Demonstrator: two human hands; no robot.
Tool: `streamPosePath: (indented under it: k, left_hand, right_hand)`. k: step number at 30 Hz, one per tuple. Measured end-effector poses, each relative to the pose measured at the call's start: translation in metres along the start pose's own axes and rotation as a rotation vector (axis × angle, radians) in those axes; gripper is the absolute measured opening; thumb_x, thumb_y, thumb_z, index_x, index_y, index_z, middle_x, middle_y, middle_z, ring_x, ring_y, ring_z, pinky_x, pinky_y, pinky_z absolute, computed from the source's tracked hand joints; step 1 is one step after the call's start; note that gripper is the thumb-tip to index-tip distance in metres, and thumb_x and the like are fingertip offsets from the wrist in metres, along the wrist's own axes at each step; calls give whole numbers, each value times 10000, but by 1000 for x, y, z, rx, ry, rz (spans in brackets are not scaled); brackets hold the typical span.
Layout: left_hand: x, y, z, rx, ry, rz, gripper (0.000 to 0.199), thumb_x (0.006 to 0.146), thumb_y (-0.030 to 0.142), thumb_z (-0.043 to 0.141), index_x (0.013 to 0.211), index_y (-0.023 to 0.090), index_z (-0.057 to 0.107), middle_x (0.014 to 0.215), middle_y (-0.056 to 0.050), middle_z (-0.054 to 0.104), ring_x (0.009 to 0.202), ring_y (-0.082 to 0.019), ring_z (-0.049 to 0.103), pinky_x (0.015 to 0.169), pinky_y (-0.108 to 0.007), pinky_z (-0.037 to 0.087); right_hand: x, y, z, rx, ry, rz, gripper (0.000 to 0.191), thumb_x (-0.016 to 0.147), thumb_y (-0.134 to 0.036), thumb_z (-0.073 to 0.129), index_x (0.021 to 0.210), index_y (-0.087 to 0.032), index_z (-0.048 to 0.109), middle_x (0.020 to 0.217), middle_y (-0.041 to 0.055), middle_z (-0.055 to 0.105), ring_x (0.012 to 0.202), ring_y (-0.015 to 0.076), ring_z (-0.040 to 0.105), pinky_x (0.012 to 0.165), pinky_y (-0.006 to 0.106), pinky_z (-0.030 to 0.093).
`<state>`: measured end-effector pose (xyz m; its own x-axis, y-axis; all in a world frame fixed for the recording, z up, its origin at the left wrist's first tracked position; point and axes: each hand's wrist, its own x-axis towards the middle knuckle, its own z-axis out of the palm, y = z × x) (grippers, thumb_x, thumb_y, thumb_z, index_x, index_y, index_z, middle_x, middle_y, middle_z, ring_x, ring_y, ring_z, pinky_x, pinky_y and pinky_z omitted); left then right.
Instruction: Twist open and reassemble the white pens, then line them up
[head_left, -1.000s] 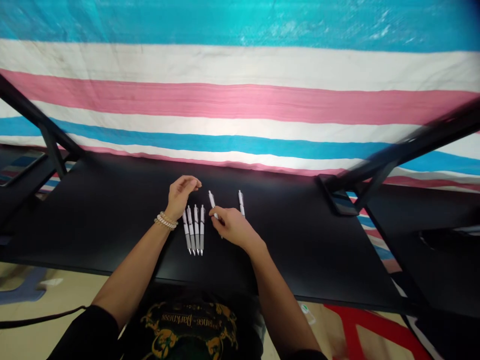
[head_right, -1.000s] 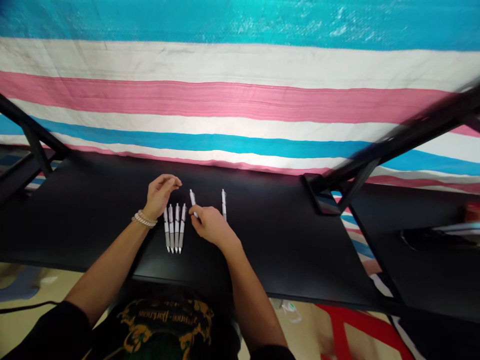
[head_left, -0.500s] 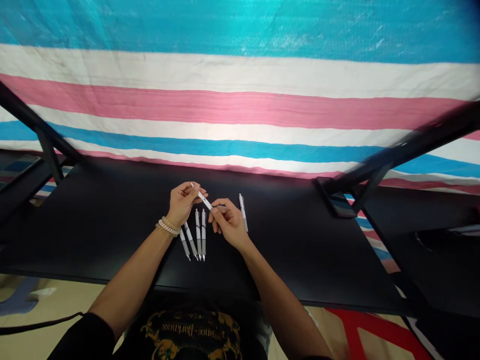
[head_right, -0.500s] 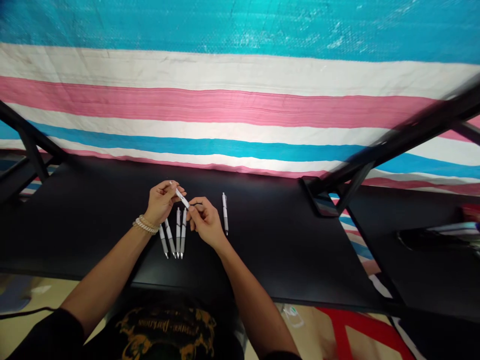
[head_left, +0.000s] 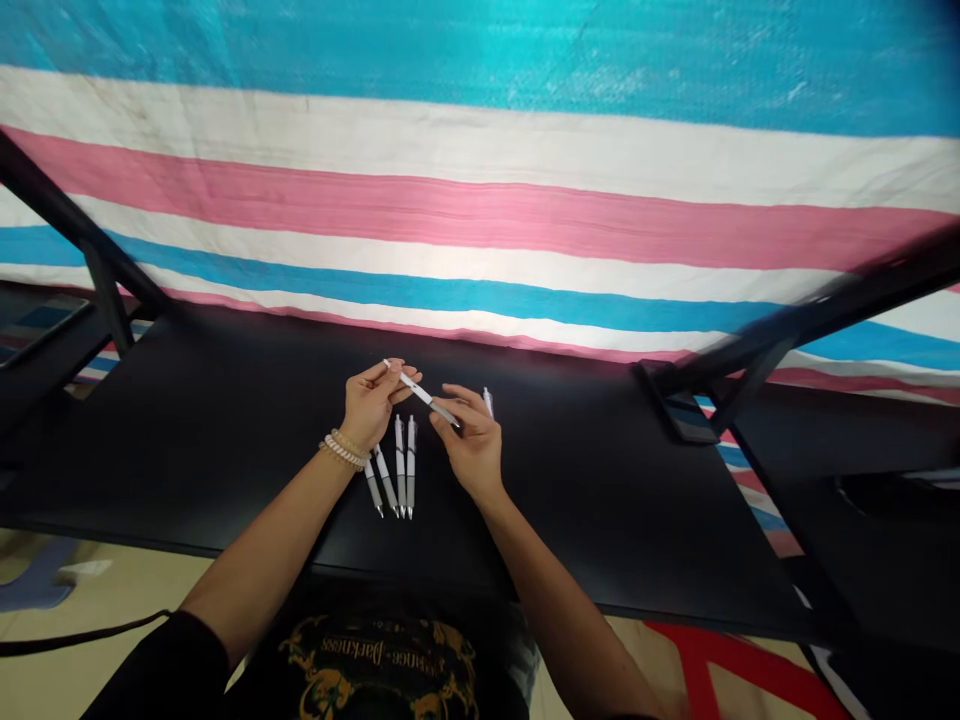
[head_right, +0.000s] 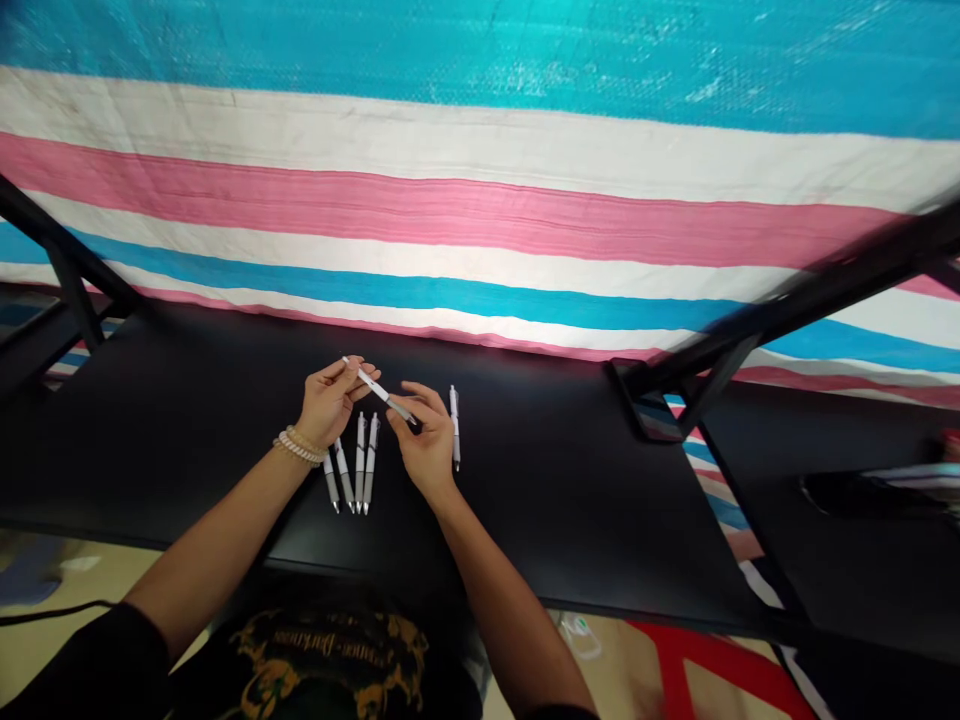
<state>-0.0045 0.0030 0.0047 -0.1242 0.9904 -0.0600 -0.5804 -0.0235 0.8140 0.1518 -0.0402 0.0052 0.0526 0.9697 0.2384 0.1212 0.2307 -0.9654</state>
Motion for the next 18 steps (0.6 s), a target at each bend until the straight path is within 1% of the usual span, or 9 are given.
streamPosePath:
  k: [1, 3, 6, 8, 10, 12, 13, 16, 18]
  left_hand:
    - [1, 0, -1, -17, 2, -8, 325, 736, 396, 798, 913, 142, 701, 918, -96, 738, 920, -242, 724, 901, -417, 559]
    - [2, 0, -2, -41, 1, -19, 316, 744, 387, 795, 921, 142, 699, 930, -96, 739, 942, -240, 720, 926, -421, 548]
    - [4, 0, -4, -69, 6, -18, 302, 754, 373, 790, 926, 142, 697, 935, -93, 739, 952, -235, 718, 940, -416, 542]
    - [4, 1, -4, -74, 8, -18, 295, 760, 369, 786, 930, 145, 696, 938, -91, 739, 955, -232, 717, 941, -410, 542]
    - [4, 1, -3, -69, 8, -22, 293, 765, 368, 782, 937, 147, 695, 940, -90, 738, 956, -230, 717, 945, -409, 539]
    - [5, 1, -3, -68, 14, -21, 295, 765, 370, 782, 939, 148, 694, 935, -89, 738, 951, -228, 718, 950, -411, 536]
    - [5, 1, -3, -69, 18, -18, 298, 763, 372, 783, 939, 148, 694, 930, -88, 738, 946, -227, 718, 949, -412, 537]
    - [5, 2, -3, -67, 3, -11, 303, 759, 368, 787, 944, 145, 697, 922, -86, 738, 928, -225, 721, 937, -407, 542]
    - [5, 2, -3, -65, -10, -5, 303, 760, 364, 786, 947, 142, 699, 922, -83, 737, 914, -220, 723, 931, -405, 545]
  right_hand:
    - [0, 0, 0, 37, -3, 24, 294, 853, -423, 670, 1074, -233, 712, 903, 56, 693, 718, 159, 644, 576, 288, 541]
    - [-1, -1, 2, 82, -15, 60, 281, 887, -423, 627, 1069, -226, 711, 864, 55, 686, 698, 155, 642, 565, 291, 546]
    - [-3, -4, 4, 88, 4, 16, 265, 839, -406, 692, 1036, -231, 721, 1022, 72, 668, 834, 175, 658, 654, 310, 577]
    - [-4, -5, 6, 121, 0, 60, 310, 865, -427, 656, 1107, -238, 694, 976, 63, 665, 759, 161, 653, 609, 309, 577]
    - [-5, -6, 8, 127, 8, 98, 304, 889, -439, 616, 1095, -230, 695, 890, 54, 661, 672, 146, 630, 572, 305, 567]
    - [-6, -5, 9, 108, 30, 64, 288, 838, -423, 685, 1050, -229, 704, 952, 65, 666, 740, 157, 642, 642, 317, 580]
    - [-6, -5, 10, 113, 35, 57, 306, 822, -416, 705, 1067, -233, 695, 978, 66, 667, 766, 163, 647, 667, 323, 583]
    - [-5, -2, 10, 146, 23, 98, 296, 883, -430, 622, 1088, -224, 678, 865, 47, 669, 670, 150, 633, 620, 324, 571]
    - [-4, 0, 9, 126, 22, 64, 259, 866, -411, 648, 1025, -213, 700, 927, 66, 671, 729, 158, 647, 680, 335, 574]
